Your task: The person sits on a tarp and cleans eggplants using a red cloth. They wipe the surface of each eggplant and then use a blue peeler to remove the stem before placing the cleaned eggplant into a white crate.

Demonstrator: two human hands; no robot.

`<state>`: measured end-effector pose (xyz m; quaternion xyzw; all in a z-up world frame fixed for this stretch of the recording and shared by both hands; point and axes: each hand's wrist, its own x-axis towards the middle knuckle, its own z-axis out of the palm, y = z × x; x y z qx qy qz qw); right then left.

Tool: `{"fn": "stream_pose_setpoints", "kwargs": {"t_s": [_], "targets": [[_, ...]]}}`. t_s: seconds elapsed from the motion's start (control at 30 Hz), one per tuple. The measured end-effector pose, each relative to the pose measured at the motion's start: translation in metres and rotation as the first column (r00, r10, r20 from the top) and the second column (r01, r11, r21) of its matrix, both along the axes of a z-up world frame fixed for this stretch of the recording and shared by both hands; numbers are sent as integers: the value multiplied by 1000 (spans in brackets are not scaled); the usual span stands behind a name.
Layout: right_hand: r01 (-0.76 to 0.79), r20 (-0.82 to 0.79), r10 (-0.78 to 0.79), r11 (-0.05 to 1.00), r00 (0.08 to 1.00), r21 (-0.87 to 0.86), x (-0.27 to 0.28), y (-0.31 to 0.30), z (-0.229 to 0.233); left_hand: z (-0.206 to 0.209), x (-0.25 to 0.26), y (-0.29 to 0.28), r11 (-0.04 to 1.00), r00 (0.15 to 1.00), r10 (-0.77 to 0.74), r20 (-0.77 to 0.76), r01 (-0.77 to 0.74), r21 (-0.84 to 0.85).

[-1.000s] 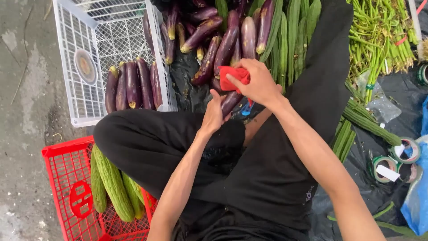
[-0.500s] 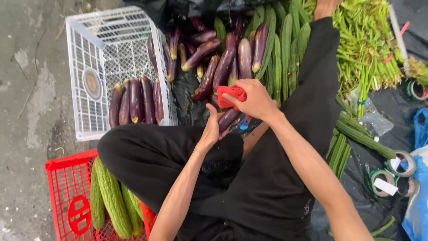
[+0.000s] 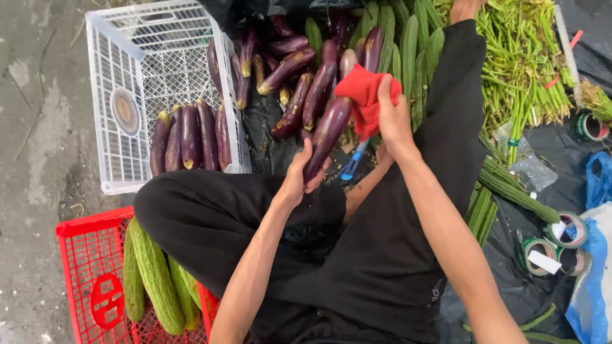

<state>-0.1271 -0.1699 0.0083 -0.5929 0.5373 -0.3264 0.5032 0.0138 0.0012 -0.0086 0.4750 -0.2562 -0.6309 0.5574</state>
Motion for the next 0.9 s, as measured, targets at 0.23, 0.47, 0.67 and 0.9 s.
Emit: {"fn": "stream_pose_setpoints", "kwargs": {"t_s": [0.23, 0.47, 0.67, 0.9], "targets": [[-517, 755, 158, 813, 637, 266, -1, 22, -31, 17, 10, 0, 993, 987, -110, -119, 105, -46], [-569, 803, 177, 790, 569, 229, 2, 20, -10, 8, 1, -2, 984, 987, -159, -16, 157, -79], [-513, 698, 390, 858, 600, -39, -2, 20, 10, 2, -7, -6, 983, 987, -158, 19, 159, -92], [-271, 179, 402, 826, 898, -494, -14, 10, -7, -14, -13, -6, 998, 991, 55, 125, -50, -47]]}}
